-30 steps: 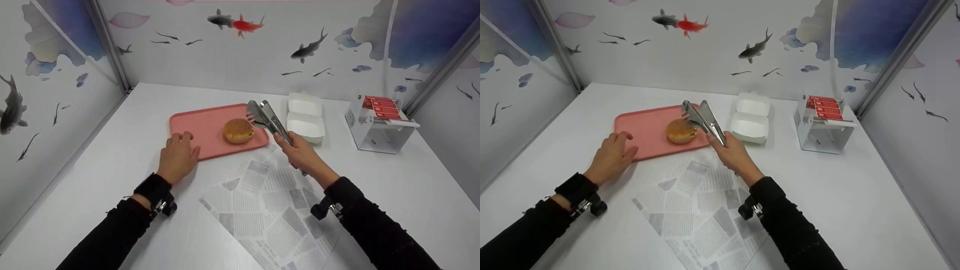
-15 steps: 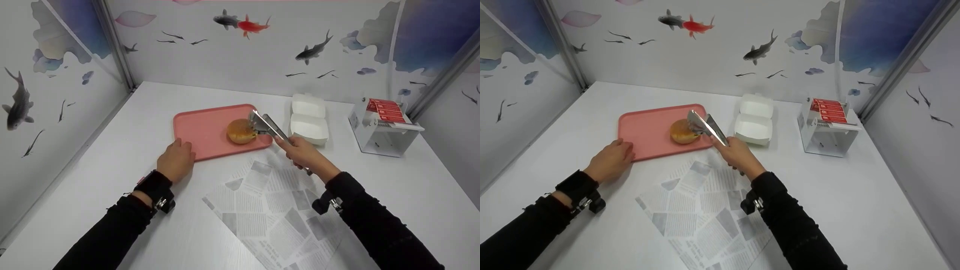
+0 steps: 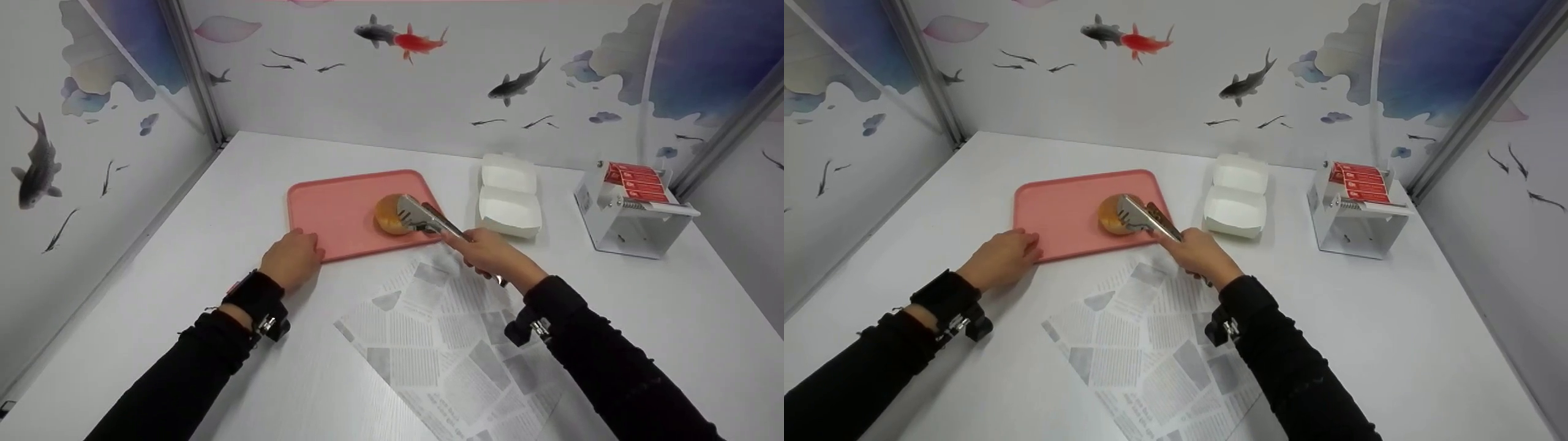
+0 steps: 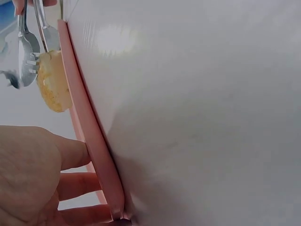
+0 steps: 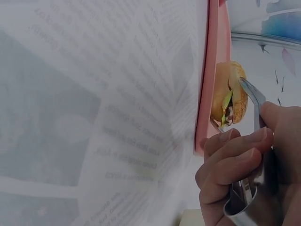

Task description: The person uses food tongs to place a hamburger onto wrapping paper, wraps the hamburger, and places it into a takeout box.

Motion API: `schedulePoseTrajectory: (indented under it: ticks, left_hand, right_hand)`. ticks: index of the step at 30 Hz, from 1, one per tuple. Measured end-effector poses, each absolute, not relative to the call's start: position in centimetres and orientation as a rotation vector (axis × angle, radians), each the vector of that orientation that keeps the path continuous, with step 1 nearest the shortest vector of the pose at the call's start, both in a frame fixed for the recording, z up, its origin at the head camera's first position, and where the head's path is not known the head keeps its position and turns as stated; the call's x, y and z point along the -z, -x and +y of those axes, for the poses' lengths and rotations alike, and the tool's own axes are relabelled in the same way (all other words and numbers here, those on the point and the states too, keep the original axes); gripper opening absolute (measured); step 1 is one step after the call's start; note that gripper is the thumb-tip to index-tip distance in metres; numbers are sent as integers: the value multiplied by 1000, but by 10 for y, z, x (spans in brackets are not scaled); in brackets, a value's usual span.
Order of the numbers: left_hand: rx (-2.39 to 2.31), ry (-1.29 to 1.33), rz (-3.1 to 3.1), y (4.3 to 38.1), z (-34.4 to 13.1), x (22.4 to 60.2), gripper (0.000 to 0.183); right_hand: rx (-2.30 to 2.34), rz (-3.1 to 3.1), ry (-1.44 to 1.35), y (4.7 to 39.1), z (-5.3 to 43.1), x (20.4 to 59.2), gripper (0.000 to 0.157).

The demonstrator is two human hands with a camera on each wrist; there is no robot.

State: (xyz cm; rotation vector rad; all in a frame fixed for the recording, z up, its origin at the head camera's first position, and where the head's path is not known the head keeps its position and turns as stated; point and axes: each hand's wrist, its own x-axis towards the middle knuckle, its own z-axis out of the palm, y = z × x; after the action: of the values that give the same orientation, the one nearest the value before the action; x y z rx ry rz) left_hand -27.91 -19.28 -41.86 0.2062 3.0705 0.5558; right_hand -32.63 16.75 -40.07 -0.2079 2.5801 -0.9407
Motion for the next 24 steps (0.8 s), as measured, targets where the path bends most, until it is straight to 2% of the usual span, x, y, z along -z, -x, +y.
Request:
schedulePoseTrajectory:
  ticks: [24]
  left_hand:
    - [-507,-198,3075,282,-195,425,32]
  right_hand:
    - [1002,2505,236,334,154,394,54]
